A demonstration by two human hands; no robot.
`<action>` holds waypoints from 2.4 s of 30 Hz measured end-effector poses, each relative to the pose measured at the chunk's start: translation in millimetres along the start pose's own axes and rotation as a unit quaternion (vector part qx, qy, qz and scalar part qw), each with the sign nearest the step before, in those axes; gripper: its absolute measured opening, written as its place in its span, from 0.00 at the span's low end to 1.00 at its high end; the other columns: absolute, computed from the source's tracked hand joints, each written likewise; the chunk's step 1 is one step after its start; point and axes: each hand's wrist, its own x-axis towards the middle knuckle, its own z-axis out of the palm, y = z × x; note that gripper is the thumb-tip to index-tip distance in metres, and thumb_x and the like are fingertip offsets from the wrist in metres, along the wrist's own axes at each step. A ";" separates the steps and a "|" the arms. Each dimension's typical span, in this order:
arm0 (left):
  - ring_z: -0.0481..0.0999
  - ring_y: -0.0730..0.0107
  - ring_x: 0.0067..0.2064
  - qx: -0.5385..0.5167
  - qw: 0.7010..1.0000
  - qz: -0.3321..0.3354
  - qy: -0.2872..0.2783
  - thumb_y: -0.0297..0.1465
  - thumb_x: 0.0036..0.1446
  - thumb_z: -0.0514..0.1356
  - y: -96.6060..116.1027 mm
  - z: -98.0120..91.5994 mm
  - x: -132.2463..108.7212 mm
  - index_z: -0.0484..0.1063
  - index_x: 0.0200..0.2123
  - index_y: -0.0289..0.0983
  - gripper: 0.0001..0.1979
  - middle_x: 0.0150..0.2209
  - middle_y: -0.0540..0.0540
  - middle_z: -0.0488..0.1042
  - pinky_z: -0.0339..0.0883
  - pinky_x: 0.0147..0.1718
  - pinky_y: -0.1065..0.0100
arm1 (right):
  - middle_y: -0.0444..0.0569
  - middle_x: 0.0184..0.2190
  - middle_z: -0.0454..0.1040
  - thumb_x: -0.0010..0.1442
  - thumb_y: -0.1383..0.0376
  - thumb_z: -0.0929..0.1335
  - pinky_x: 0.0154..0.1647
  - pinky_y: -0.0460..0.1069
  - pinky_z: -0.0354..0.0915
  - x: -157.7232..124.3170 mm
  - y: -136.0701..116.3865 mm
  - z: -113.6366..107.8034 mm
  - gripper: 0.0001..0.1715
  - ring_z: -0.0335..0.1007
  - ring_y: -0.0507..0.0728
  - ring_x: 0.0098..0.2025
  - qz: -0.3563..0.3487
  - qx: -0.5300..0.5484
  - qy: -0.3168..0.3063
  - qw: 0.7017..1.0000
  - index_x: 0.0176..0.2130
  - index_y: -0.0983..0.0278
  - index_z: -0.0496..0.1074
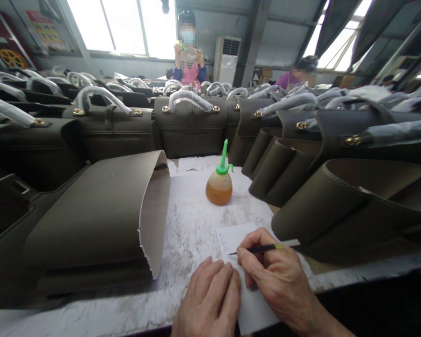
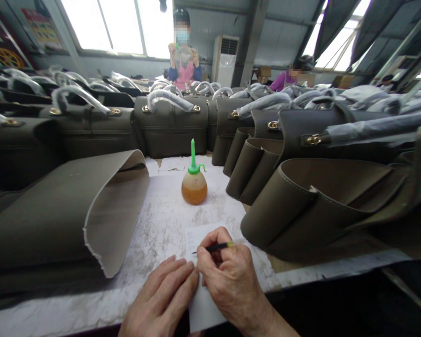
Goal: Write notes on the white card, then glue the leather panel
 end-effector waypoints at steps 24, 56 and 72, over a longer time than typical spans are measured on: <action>0.74 0.55 0.48 0.007 1.000 0.025 -0.010 0.38 0.52 0.59 -3.1 1.5 -2.0 0.69 0.49 0.26 0.26 0.45 0.39 0.76 0.75 0.46 0.57 | 0.39 0.12 0.64 0.58 0.59 0.63 0.13 0.41 0.55 -2.2 3.9 -2.5 0.12 0.61 0.49 0.13 0.002 -0.007 0.005 1.000 0.26 0.62 0.61; 0.73 0.55 0.49 -0.003 1.000 0.004 -0.001 0.38 0.52 0.57 -0.2 0.1 2.4 0.69 0.49 0.27 0.25 0.45 0.39 0.76 0.75 0.47 0.58 | 0.40 0.13 0.65 0.58 0.58 0.62 0.13 0.43 0.56 -2.5 2.3 -1.2 0.12 0.63 0.51 0.14 -0.001 -0.026 -0.018 0.999 0.26 0.60 0.61; 0.73 0.55 0.49 -0.009 1.000 0.001 -0.003 0.37 0.51 0.59 0.5 0.3 0.7 0.69 0.50 0.27 0.26 0.46 0.40 0.75 0.74 0.47 0.58 | 0.40 0.13 0.65 0.57 0.57 0.62 0.12 0.43 0.57 -1.6 -0.8 0.3 0.12 0.63 0.51 0.14 0.001 -0.027 0.000 1.000 0.25 0.60 0.61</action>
